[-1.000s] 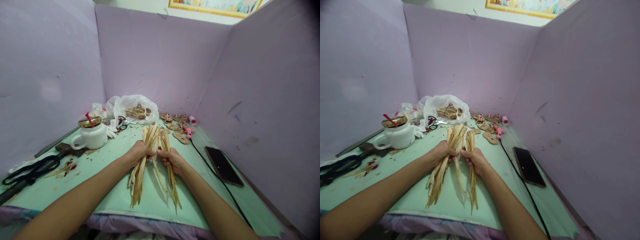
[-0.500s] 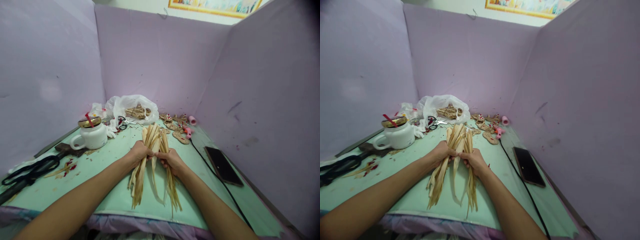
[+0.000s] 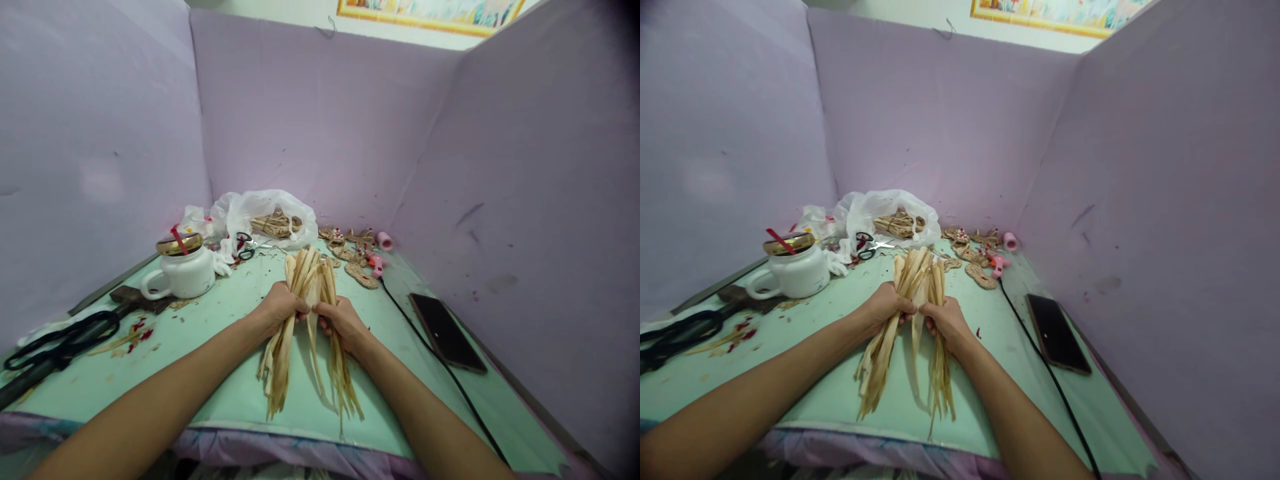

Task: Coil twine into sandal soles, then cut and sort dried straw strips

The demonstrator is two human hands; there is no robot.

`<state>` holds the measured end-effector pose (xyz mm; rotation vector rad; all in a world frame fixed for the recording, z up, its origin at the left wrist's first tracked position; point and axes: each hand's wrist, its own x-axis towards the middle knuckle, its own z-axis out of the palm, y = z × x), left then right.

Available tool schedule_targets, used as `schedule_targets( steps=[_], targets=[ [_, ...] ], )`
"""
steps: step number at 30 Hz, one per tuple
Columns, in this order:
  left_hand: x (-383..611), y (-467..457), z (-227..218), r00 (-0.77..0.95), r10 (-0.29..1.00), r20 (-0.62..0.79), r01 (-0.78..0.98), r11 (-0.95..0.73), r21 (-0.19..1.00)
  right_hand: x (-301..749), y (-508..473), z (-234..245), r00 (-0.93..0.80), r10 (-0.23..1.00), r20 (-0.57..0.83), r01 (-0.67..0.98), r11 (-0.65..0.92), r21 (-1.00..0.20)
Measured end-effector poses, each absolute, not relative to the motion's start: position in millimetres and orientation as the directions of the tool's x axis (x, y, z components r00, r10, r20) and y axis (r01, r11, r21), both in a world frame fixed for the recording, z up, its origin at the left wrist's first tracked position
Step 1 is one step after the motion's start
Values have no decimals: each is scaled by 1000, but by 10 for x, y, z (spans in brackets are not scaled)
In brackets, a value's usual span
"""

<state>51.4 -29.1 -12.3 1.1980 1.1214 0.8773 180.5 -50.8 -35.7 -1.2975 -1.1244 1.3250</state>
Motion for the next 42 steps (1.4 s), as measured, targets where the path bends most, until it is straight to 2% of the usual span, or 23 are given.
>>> schedule_targets(
  steps=[20, 27, 34, 42],
  targets=[
    [558, -301, -149, 174, 974, -145, 100, 129, 987, 1689, -472, -337, 202, 977, -67, 261, -120, -958],
    [557, -285, -162, 161, 974, -162, 107, 146, 983, 1712, -484, -329, 194, 977, 91, 379, 11, -925],
    [509, -241, -152, 175, 969, -174, 98, 159, 982, 1921, -420, -309, 339, 941, -11, 186, -78, -979],
    [361, -47, -138, 80, 973, -215, 61, 210, 976, 2542, -295, -50, 454, 890, -47, -172, 35, -985]
  ],
)
